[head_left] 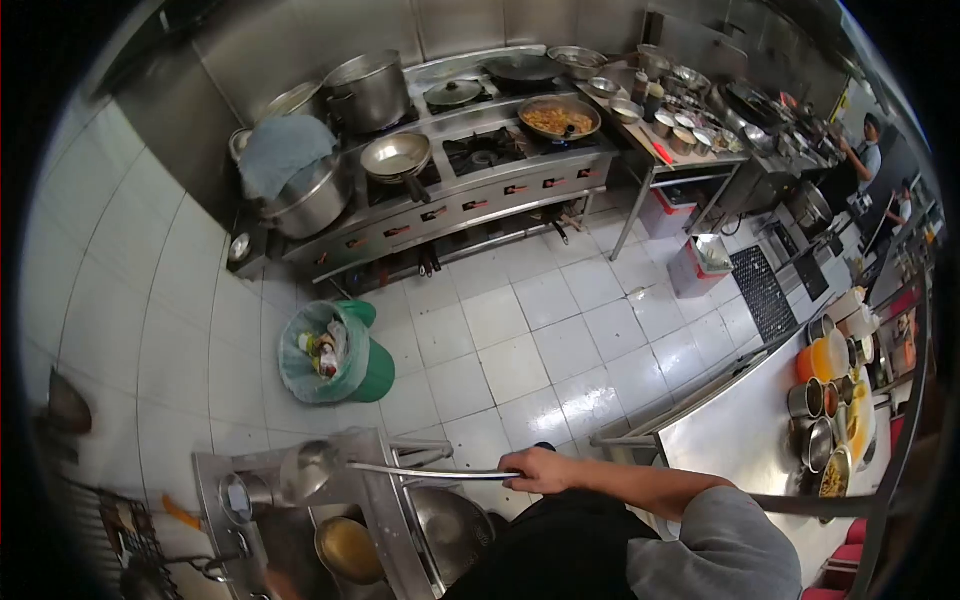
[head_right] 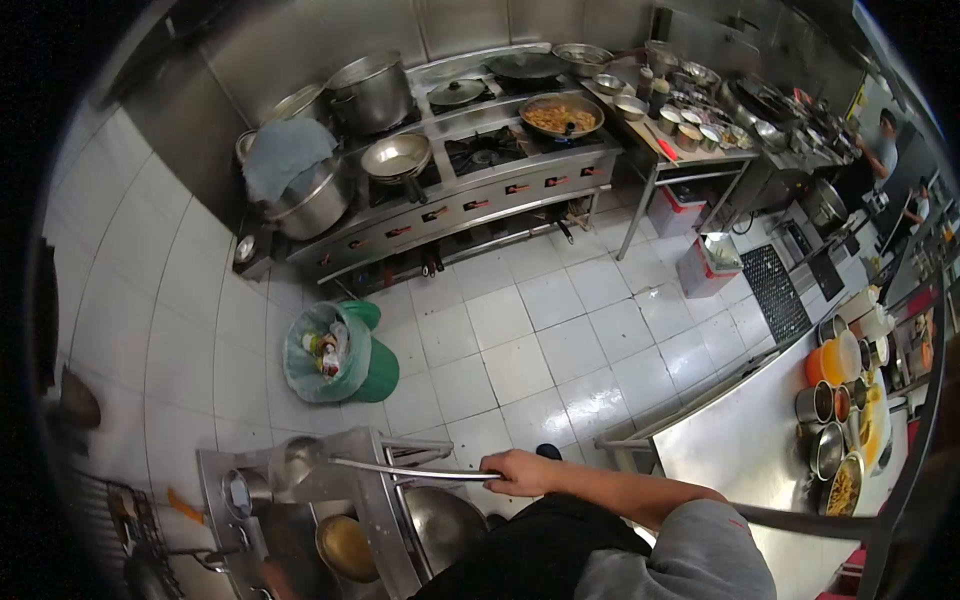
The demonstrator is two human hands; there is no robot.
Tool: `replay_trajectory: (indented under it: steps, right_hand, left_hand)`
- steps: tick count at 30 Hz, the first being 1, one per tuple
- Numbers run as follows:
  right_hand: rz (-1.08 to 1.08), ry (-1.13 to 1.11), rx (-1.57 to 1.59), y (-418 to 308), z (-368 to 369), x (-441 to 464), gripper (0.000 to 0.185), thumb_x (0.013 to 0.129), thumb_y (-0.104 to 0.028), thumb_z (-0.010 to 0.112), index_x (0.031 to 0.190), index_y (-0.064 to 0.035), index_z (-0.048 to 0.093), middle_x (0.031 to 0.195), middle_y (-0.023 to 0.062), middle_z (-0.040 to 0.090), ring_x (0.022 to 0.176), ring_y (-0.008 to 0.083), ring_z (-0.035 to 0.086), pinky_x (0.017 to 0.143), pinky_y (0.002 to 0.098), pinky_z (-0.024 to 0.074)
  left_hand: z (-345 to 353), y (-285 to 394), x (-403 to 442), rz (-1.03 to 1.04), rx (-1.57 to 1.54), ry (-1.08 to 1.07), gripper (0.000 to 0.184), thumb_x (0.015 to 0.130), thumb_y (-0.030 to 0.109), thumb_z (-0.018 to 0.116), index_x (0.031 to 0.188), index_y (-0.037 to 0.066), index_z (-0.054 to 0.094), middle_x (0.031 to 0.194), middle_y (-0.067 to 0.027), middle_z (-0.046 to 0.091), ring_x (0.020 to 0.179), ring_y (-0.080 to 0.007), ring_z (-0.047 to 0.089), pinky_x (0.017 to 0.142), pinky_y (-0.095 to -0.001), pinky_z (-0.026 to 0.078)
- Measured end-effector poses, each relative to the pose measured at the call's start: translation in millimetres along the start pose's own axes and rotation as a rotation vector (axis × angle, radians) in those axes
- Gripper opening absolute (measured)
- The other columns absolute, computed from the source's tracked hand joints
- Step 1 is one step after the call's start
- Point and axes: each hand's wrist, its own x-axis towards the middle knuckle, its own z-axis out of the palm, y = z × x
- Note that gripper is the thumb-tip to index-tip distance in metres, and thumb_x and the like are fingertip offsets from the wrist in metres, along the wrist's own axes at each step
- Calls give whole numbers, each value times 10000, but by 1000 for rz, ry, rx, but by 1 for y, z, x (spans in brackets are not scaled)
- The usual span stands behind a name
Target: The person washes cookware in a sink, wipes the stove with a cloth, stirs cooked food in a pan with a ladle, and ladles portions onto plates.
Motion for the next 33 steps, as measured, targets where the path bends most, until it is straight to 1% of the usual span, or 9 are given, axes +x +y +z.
replay_trajectory:
  steps: [6,12,16,17,19,24,26,29,33]
  right_hand:
    - [211,143,316,35,-84,-16,325,1013,-354,540,1154,-61,555,668,43,536,566,171,531,537,329,440]
    - [568,182,1797,83,-118,6,273,1051,-345,466,1038,-77,512,646,-60,367,477,35,337,425,216,340]
    - [685,468,1727,125,-162,2,266,1027,-327,517,1000,-63,506,668,-38,413,468,57,353,425,235,365]
    - [663,438,1798,139,-176,-10,273,1016,-323,542,971,-57,503,678,-24,439,466,79,377,427,246,397]
    - [839,579,1419,158,-193,-24,246,1012,-290,535,1031,-45,550,678,-17,454,521,83,411,451,257,384]
    - [877,812,1059,165,-244,-65,245,976,-231,604,992,10,566,716,41,527,554,118,500,470,277,450]
    - [856,904,1303,186,-251,-78,245,985,-229,591,969,15,577,661,32,510,524,117,481,467,279,441]
    - [835,1102,1571,197,-254,-94,236,998,-216,577,993,20,588,670,4,494,498,95,440,448,263,411]
    - [648,1309,1699,211,-252,-119,244,1008,-224,570,1039,18,580,662,-9,480,503,80,433,454,256,393]
  left_hand:
    - [-34,171,5,2,-348,-25,278,822,152,690,1022,-27,616,972,-223,623,924,-363,634,766,-483,493]
    - [-63,397,-71,600,-482,-295,496,787,175,750,1216,-2,574,1215,-244,552,1109,-363,574,904,-457,475]
    - [-33,504,-76,496,-423,-1469,663,820,273,748,1368,-4,499,1402,-246,452,1324,-408,419,1071,-551,346]
    - [-19,516,-75,956,-76,-1477,677,837,335,732,1372,-6,497,1427,-251,437,1335,-410,411,1078,-554,340]
    - [-40,558,-61,1245,239,-1232,726,867,448,684,1401,2,474,1469,-253,410,1349,-409,411,1091,-553,338]
    - [12,654,0,474,-330,-1511,862,886,569,602,1506,33,337,1491,-248,413,1406,-389,361,1167,-491,270]
    - [15,695,25,851,0,-1123,863,890,572,600,1506,28,337,1483,-255,420,1396,-381,379,1167,-441,278]
    - [117,749,39,613,-566,-1662,866,884,583,611,1508,41,350,1578,-237,261,1457,-399,246,1156,-548,254]
    - [62,817,32,1307,329,-1093,826,869,522,664,1450,-9,414,1430,-275,476,1377,-353,425,1132,-366,338]
